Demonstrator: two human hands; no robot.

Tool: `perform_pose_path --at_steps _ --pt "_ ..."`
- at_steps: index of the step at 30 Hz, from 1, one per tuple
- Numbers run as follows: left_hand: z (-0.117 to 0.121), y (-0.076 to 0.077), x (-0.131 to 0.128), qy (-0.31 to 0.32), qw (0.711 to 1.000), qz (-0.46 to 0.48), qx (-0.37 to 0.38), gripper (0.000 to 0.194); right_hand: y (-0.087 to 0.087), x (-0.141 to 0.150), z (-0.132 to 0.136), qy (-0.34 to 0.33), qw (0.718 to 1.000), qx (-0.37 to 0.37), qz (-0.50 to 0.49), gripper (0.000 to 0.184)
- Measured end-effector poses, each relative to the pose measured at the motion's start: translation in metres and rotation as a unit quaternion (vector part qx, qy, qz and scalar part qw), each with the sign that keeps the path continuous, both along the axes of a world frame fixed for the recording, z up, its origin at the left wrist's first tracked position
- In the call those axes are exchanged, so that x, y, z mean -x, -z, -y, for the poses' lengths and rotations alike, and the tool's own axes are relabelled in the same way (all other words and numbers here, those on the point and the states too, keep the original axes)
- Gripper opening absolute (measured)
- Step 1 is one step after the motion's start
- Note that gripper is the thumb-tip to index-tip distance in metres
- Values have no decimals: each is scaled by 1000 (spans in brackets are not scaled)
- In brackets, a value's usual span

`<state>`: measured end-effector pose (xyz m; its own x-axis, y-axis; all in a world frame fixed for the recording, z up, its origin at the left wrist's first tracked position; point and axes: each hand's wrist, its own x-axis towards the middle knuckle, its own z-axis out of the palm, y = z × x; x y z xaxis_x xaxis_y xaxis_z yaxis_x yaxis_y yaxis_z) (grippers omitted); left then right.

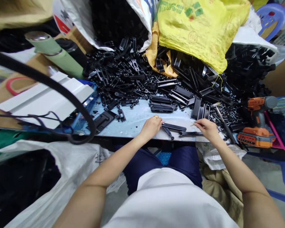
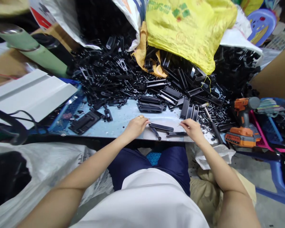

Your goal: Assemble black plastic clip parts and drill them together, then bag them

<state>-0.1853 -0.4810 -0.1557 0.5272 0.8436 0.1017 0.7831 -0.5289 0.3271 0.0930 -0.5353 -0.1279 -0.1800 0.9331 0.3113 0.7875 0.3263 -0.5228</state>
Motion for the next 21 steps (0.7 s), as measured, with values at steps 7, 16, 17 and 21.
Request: perform_pose_path --at_steps 7,16,17,21 --pt "-4 -10 -17 71 991 -112 23 28 7 31 -3 -65 993 10 97 26" --pt "12 26 -18 54 988 -47 -133 34 11 36 1 -113 965 -35 232 32" --pt "13 29 -19 76 985 -34 -154 35 16 35 1 -123 965 -36 227 31" --pt "11 34 -31 203 962 -15 -180 38 36 27 4 -140 973 -55 173 28"
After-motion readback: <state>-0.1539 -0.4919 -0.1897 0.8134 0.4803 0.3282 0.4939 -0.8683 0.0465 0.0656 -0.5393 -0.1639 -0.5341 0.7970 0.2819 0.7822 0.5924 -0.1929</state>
